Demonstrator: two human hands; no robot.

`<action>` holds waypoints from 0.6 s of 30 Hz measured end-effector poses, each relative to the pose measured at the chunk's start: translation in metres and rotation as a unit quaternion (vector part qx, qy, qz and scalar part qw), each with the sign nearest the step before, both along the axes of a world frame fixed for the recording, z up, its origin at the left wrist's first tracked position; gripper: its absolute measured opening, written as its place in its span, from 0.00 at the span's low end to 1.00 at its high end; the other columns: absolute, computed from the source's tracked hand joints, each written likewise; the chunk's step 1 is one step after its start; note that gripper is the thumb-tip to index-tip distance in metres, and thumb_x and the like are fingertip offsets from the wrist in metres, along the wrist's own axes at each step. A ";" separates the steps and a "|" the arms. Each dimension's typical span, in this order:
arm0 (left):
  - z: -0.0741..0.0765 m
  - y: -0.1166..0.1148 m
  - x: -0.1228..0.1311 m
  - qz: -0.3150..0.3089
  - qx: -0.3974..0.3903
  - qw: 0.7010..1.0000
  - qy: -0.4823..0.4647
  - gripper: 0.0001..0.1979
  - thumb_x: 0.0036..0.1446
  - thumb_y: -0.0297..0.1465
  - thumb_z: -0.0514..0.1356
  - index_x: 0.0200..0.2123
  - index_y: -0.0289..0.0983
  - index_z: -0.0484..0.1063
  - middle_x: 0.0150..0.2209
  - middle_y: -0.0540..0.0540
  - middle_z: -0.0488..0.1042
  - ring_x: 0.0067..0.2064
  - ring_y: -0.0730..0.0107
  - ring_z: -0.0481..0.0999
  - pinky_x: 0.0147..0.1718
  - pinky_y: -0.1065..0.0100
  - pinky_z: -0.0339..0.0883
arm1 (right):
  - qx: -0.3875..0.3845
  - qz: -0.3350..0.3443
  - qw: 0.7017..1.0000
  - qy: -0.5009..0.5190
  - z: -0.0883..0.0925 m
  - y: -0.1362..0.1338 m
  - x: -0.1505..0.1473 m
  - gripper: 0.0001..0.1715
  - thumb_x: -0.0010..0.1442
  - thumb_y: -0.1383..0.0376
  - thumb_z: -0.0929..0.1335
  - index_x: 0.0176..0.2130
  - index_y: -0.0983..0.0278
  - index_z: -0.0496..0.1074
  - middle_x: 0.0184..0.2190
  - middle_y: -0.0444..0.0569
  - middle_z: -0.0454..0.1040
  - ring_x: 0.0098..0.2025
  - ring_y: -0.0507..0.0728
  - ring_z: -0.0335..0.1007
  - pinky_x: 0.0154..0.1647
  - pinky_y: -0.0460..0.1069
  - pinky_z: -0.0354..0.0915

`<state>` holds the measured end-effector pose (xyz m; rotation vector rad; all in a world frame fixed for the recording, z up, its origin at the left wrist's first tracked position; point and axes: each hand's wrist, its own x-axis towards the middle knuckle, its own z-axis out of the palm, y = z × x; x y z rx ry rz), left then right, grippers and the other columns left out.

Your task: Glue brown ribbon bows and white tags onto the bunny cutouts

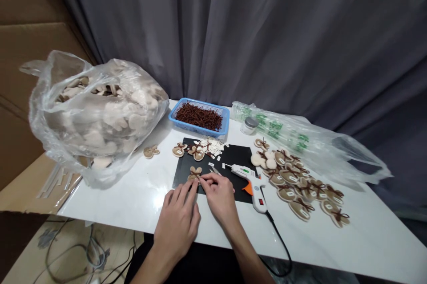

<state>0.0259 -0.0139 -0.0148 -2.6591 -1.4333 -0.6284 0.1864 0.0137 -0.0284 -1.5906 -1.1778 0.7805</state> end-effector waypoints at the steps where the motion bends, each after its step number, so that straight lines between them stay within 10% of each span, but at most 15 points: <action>1: 0.000 0.000 0.000 -0.002 -0.003 1.000 0.000 0.26 0.71 0.25 0.53 0.70 0.36 0.70 0.67 0.40 0.77 0.62 0.53 0.76 0.60 0.52 0.66 | -0.001 0.001 1.000 -0.001 0.000 0.000 0.000 0.15 0.63 0.54 0.73 0.33 0.61 0.84 0.22 0.48 0.81 0.25 0.58 0.75 0.27 0.48 0.65; 18: 0.002 0.000 0.001 0.001 -0.007 1.000 0.005 0.28 0.71 0.26 0.53 0.71 0.39 0.69 0.67 0.40 0.77 0.62 0.52 0.76 0.60 0.51 0.66 | 0.003 -0.006 1.000 0.001 0.004 -0.001 0.000 0.14 0.63 0.54 0.73 0.32 0.61 0.83 0.22 0.47 0.81 0.24 0.57 0.75 0.27 0.49 0.65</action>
